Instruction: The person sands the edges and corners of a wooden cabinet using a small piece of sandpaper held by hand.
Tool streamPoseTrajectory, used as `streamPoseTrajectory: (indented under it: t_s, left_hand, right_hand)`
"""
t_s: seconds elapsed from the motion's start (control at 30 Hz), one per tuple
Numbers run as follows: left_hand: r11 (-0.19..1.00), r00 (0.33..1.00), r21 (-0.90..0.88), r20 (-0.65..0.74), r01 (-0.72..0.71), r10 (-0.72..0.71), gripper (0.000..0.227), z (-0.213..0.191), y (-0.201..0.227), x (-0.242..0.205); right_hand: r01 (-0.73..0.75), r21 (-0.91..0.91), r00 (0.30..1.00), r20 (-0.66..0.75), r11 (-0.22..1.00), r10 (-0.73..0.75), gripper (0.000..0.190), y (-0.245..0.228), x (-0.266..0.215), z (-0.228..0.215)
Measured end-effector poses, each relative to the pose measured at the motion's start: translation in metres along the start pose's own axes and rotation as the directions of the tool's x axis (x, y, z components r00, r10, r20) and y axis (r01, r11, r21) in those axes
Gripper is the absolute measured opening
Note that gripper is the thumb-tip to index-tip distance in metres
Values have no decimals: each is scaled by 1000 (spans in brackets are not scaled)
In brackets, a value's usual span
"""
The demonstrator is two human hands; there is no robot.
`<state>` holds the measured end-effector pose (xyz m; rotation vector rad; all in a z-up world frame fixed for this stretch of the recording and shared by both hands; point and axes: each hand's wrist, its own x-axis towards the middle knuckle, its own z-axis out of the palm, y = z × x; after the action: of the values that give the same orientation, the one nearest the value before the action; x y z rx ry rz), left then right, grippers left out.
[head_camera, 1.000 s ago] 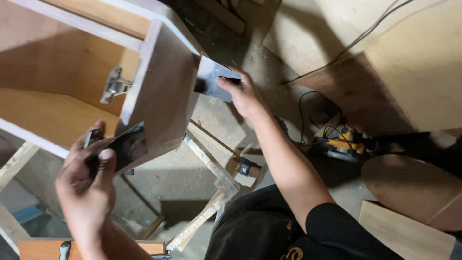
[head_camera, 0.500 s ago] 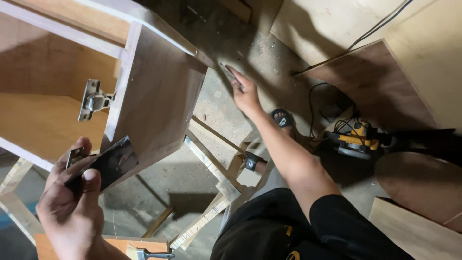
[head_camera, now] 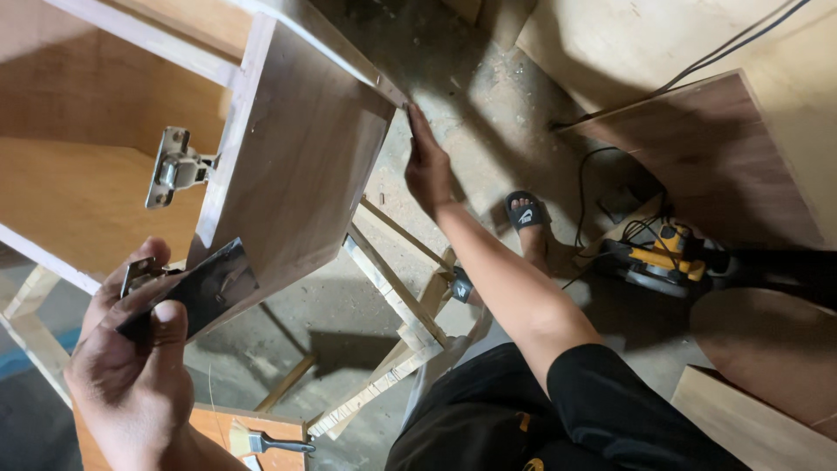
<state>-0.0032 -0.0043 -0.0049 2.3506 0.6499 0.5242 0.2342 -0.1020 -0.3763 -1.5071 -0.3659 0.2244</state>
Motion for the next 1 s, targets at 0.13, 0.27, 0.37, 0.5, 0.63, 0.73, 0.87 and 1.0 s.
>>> streamPoseTrajectory:
  t_s: [0.13,0.27,0.37,0.5,0.63,0.73,0.87,1.0]
  left_hand:
    - [1000,1000,-21,-3,2,-2,14,1,0,-2]
    - [998,999,-55,-40,-35,33,28,7,-7,-3]
    - [996,998,-72,-43,-54,51,23,6,-9,-4]
    - [998,998,-53,-49,-33,31,20,6,0,-2]
    - [999,999,-31,-43,-20,18,23,6,2,-3]
    - [996,999,-84,-39,-15,12,19,6,-2,-1]
    - [996,999,-94,-43,-10,6,17,6,0,-2]
    - [990,1000,-141,-23,-20,17,19,4,-3,-1]
  right_hand:
    - [129,-152,984,-103,980,-145,61,19,-1,21]
    - [10,-86,981,-194,996,-26,66,14,0,32]
    - [13,-104,980,-194,994,-33,65,19,2,38]
    - [108,-216,972,-183,970,-149,66,31,3,42]
    - [-149,-181,987,-84,972,136,82,-31,26,20]
    - [-516,-51,851,86,855,519,95,-68,58,-7]
    - [-610,-296,758,52,735,650,83,-31,77,-26]
    - [-727,168,665,-67,665,744,36,-30,59,-46]
